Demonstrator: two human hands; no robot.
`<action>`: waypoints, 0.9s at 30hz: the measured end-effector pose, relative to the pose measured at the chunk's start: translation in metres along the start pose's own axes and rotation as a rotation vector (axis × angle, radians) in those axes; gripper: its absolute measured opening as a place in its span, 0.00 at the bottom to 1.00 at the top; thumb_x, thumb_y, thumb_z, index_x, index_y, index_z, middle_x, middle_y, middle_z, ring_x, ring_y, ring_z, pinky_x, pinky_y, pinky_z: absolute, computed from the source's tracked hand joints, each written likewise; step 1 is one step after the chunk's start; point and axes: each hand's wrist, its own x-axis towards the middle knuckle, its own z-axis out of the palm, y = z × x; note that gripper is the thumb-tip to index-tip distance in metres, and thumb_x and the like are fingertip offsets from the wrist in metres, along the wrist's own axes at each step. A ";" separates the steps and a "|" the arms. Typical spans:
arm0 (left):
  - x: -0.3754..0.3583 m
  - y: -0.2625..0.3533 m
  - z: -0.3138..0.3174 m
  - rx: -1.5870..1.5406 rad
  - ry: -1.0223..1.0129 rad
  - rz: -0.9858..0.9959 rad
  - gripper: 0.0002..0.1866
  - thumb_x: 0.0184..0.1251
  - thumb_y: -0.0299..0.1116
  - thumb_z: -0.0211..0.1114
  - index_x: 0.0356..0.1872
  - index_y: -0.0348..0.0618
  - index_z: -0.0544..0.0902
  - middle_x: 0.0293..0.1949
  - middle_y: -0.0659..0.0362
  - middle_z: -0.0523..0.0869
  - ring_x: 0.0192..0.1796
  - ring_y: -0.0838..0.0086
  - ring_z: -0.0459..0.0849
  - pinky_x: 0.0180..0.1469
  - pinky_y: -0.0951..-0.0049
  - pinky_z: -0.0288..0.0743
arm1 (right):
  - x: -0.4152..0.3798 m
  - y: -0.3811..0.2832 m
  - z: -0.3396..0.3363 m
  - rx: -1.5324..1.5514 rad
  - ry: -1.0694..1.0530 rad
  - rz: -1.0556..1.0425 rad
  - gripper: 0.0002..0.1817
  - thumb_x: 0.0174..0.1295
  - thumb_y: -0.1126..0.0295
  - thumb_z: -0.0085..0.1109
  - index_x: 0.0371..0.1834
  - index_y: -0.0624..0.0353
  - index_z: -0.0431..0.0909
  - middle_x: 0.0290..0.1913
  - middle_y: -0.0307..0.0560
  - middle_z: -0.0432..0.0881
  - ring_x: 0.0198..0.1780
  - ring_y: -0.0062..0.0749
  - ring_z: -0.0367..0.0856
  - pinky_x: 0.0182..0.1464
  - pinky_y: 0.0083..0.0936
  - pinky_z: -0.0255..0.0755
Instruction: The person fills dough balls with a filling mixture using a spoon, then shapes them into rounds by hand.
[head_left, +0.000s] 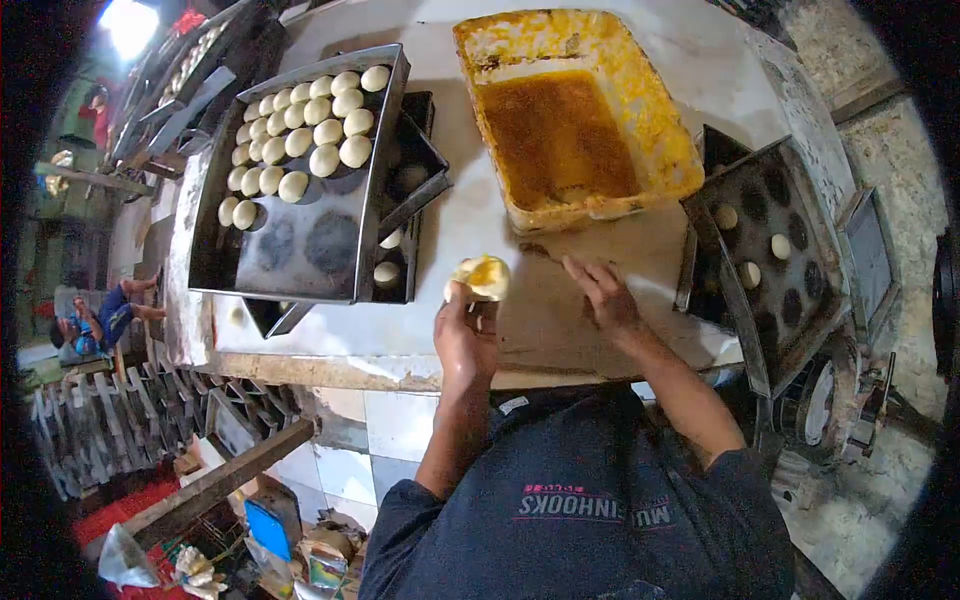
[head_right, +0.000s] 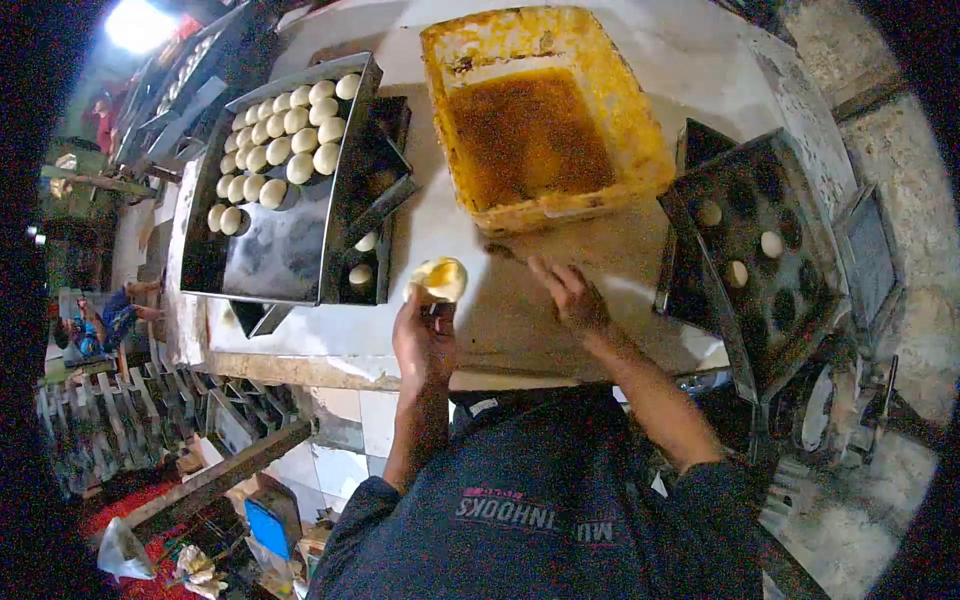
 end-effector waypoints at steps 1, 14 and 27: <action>-0.008 0.004 0.004 0.016 -0.039 0.062 0.20 0.74 0.39 0.55 0.57 0.34 0.74 0.55 0.53 0.79 0.57 0.66 0.79 0.59 0.67 0.75 | -0.014 0.029 0.029 -0.029 -0.070 0.097 0.26 0.52 0.82 0.53 0.57 0.60 0.78 0.40 0.53 0.79 0.43 0.47 0.79 0.47 0.35 0.76; -0.108 -0.049 0.029 -0.013 -0.357 0.037 0.24 0.77 0.39 0.49 0.67 0.36 0.66 0.61 0.52 0.74 0.63 0.65 0.74 0.64 0.65 0.69 | -0.017 -0.083 -0.080 1.839 0.222 0.893 0.09 0.65 0.76 0.57 0.43 0.74 0.80 0.47 0.49 0.76 0.39 0.32 0.84 0.42 0.27 0.85; -0.241 -0.058 0.017 0.267 -0.642 0.515 0.24 0.71 0.33 0.55 0.64 0.31 0.68 0.64 0.48 0.69 0.65 0.65 0.69 0.67 0.65 0.61 | -0.079 -0.170 -0.219 0.512 0.392 -0.206 0.05 0.56 0.79 0.63 0.35 0.65 0.79 0.40 0.47 0.79 0.36 0.38 0.82 0.37 0.30 0.76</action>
